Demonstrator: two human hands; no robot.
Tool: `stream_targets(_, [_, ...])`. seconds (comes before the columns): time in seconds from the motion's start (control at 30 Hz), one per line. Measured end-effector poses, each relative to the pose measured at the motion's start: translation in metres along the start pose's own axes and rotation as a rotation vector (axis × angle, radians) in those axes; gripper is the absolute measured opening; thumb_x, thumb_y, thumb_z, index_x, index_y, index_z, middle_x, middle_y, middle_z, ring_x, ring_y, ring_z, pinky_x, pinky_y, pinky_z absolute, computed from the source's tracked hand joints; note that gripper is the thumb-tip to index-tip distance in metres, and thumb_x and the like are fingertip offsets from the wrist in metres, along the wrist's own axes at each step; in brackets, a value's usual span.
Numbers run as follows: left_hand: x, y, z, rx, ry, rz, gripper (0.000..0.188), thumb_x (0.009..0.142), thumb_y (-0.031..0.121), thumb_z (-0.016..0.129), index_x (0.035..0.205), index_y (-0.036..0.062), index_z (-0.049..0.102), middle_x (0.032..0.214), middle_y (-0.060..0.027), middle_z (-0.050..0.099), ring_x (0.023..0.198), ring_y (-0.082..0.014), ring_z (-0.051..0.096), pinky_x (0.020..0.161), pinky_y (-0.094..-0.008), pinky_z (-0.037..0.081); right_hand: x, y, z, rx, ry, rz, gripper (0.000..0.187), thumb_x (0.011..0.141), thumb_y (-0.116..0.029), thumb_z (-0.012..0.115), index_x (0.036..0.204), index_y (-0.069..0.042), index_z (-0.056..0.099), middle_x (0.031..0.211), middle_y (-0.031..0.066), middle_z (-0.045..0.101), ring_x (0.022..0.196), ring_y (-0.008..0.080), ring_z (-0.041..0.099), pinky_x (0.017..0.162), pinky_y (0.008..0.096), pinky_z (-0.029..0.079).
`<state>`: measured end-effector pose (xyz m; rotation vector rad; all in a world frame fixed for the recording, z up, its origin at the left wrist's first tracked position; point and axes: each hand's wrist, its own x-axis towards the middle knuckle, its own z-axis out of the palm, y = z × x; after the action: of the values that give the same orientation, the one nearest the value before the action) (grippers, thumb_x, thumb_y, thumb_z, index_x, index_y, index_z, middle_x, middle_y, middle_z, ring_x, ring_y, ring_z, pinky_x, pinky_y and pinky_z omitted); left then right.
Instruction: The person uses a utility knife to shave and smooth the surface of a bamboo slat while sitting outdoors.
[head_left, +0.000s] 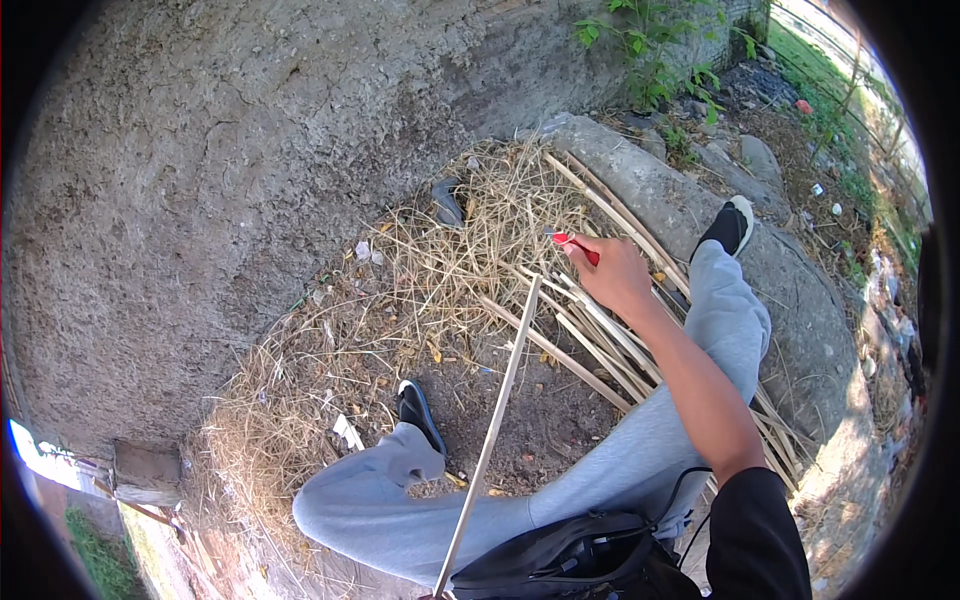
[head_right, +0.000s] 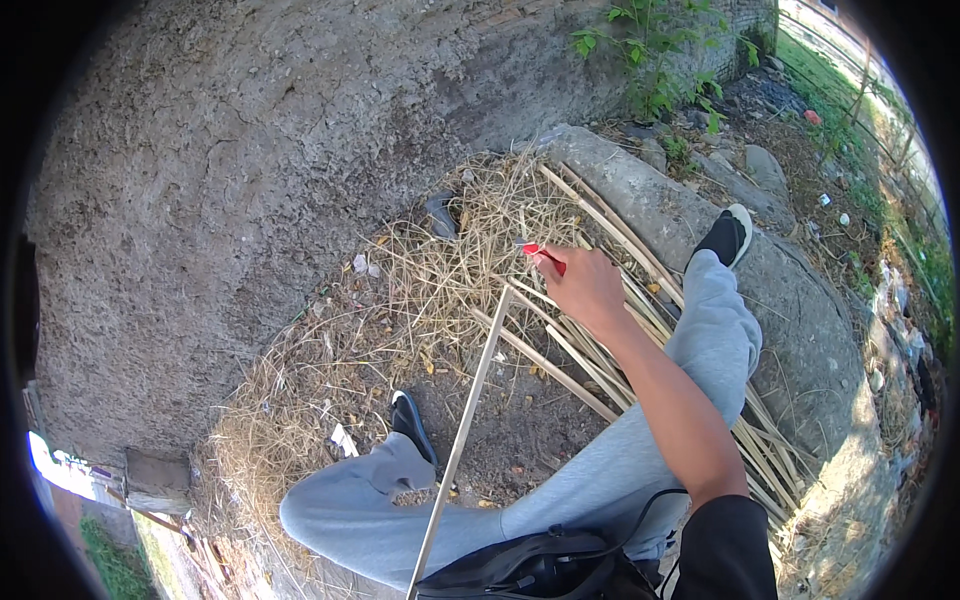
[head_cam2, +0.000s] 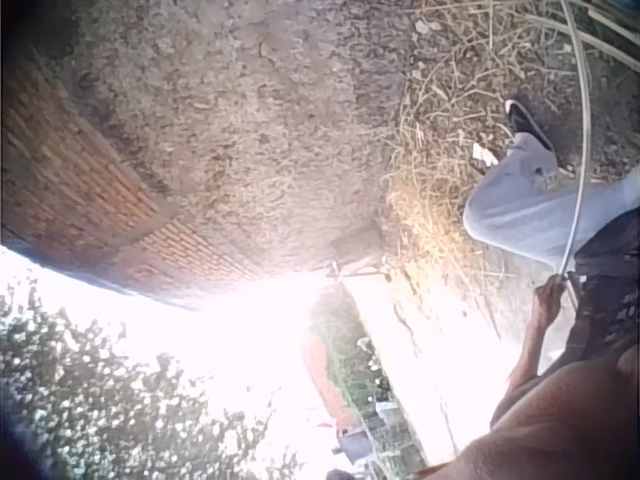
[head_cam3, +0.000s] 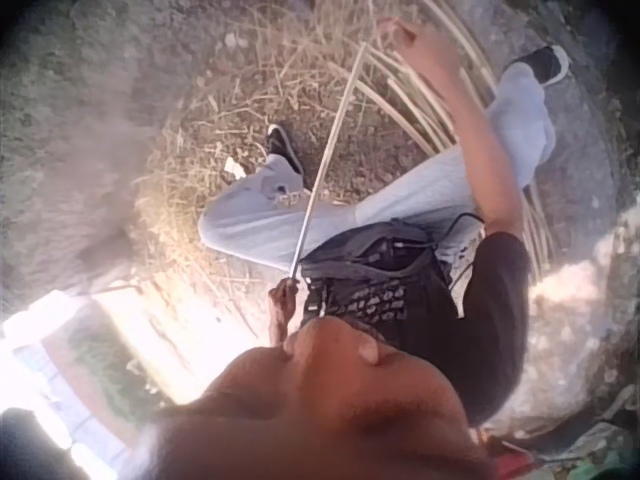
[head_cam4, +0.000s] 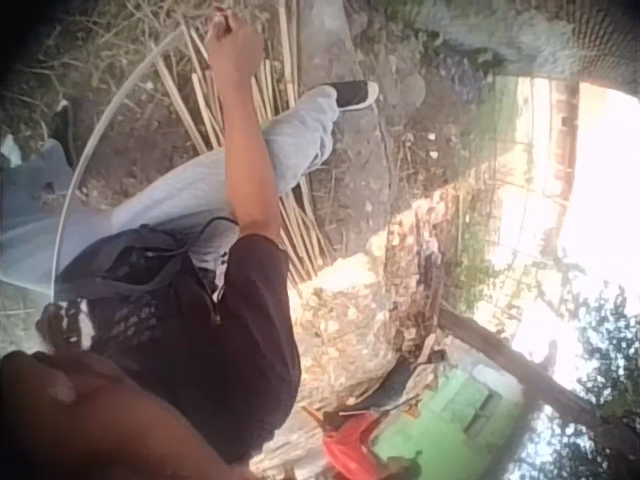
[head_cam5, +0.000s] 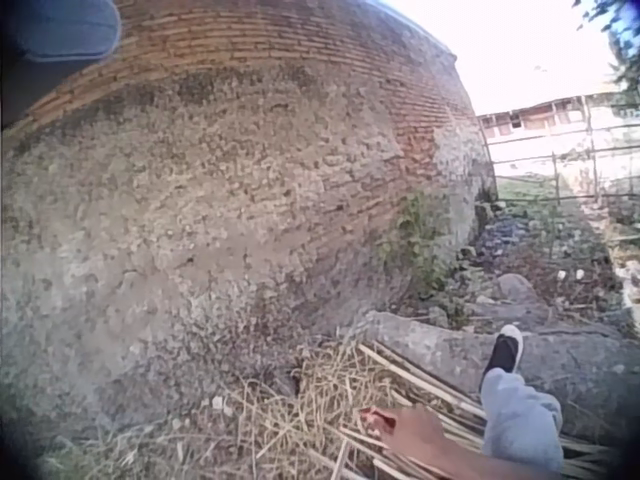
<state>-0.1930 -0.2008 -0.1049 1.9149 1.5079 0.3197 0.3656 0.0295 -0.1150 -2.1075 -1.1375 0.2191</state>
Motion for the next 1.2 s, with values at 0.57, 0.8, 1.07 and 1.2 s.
stream_targets(0.57, [0.09,0.072,0.016,-0.443,-0.082,-0.229,0.042,0.109,0.039,0.045,0.084,0.009,0.059,0.065,0.0054,0.044,0.056,-0.0039,0.037,0.049,-0.0227,0.031,-0.072,-0.044,0.015,0.786,-0.662,0.044,0.036,0.098,-0.03,0.067,0.122,-0.003,0.071,0.068,0.0015,0.067,0.055,0.0061,0.05,0.051,0.0265,0.04])
stream_targets(0.8, [0.093,0.07,0.02,-0.338,-0.016,-0.11,0.049,0.109,0.044,0.041,0.077,0.0083,0.052,0.065,0.0037,0.041,0.059,-0.0095,0.036,0.053,-0.0296,0.033,-0.076,-0.038,0.031,0.487,-0.249,-0.548,0.033,0.095,-0.032,0.07,0.117,-0.008,0.075,0.081,0.0085,0.076,0.052,0.0137,0.062,0.05,0.0275,0.048])
stream_targets(1.07, [0.091,0.066,0.016,-0.229,-0.085,-0.15,0.055,0.109,0.047,0.035,0.08,0.0054,0.055,0.06,-0.0037,0.042,0.058,-0.0132,0.039,0.053,-0.0338,0.034,-0.079,-0.043,0.024,0.429,-0.273,-0.547,0.04,0.096,-0.042,0.066,0.113,-0.006,0.076,0.087,0.01,0.077,0.061,0.0205,0.07,0.059,0.0311,0.056])
stream_targets(1.2, [0.087,0.057,0.02,-0.113,-0.071,-0.05,0.053,0.109,0.042,0.034,0.087,0.002,0.061,0.058,-0.0119,0.045,0.055,-0.0196,0.042,0.052,-0.0383,0.036,-0.08,-0.043,0.023,0.438,-0.218,-0.586,0.041,0.096,-0.041,0.067,0.113,-0.005,0.076,0.085,0.01,0.076,0.059,0.0212,0.069,0.056,0.0319,0.055])
